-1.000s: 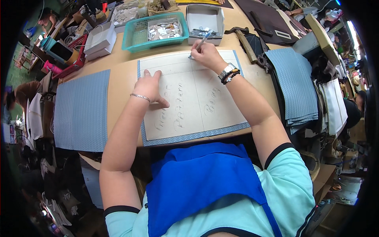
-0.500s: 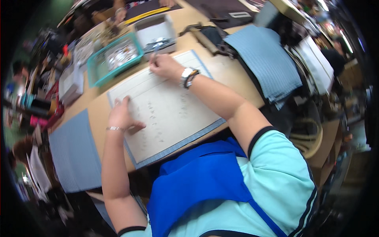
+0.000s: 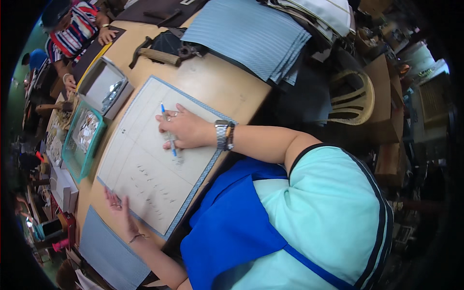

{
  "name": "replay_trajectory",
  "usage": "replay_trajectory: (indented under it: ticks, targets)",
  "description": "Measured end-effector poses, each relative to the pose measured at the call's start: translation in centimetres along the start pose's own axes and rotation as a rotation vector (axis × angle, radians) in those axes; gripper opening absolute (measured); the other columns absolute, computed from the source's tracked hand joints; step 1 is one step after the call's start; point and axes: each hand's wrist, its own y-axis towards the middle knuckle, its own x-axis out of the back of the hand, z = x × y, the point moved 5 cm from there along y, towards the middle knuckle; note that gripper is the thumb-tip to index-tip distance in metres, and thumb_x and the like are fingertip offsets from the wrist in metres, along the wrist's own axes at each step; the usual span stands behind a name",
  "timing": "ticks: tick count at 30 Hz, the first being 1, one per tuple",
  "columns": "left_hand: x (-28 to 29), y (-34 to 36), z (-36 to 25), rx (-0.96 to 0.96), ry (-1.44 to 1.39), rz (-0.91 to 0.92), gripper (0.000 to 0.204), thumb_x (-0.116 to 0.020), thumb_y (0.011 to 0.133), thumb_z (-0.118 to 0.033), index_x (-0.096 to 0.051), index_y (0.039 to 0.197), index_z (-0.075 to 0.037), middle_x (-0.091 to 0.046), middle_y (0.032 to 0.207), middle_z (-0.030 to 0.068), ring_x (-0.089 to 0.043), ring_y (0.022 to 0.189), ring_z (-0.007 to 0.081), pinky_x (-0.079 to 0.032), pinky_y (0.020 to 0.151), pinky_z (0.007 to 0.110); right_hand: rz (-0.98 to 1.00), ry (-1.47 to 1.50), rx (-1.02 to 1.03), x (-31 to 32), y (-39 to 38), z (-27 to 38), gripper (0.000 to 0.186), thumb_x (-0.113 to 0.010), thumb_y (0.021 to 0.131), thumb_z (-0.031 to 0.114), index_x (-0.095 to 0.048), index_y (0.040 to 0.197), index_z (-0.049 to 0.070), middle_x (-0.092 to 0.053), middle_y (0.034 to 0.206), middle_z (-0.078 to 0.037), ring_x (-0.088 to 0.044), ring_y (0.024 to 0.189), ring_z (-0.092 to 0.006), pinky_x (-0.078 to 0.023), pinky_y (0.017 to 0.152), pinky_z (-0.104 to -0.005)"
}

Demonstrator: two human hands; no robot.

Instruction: The person writes on a large cardboard pattern template using a pen and compares it to textured blue leather pieces on a workshop table.

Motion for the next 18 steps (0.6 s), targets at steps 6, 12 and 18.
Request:
replay_trajectory:
  ticks: [6,12,18]
  targets:
    - [5.5,1.2,6.1,0.287,-0.852,-0.046,0.058,-0.056,0.11,-0.03,-0.038,0.16,-0.005,-0.044,0.162,0.0145,-0.044,0.147,0.0277,-0.038,0.121,0.041,-0.079,-0.003,0.013,-0.2,0.2,0.4,0.049,-0.071,0.095,0.051,-0.064,0.118,0.009,-0.054,0.153,-0.021,-0.044,0.148,-0.0375,-0.027,0.121,-0.0652]
    - [6.3,-2.8,4.4,0.229,-0.542,-0.125,0.051,-0.052,0.111,-0.034,-0.047,0.152,-0.003,-0.055,0.15,0.0143,-0.054,0.135,0.0278,-0.045,0.115,0.042,-0.337,0.158,-0.107,2.7,-0.9,-1.5,0.043,-0.07,0.096,0.047,-0.064,0.113,0.008,-0.069,0.12,-0.019,-0.062,0.123,-0.0363,-0.045,0.106,-0.0509]
    - [13.6,-10.0,1.4,0.177,-0.813,-0.655,0.057,-0.044,0.113,-0.041,-0.046,0.153,0.0,-0.049,0.158,0.0136,-0.046,0.144,0.029,-0.035,0.122,0.046,-0.351,-0.169,-0.222,4.2,-4.0,-3.0,0.032,-0.074,0.094,0.04,-0.063,0.105,0.012,-0.071,0.106,-0.017,-0.066,0.11,-0.0381,-0.049,0.095,-0.0477]
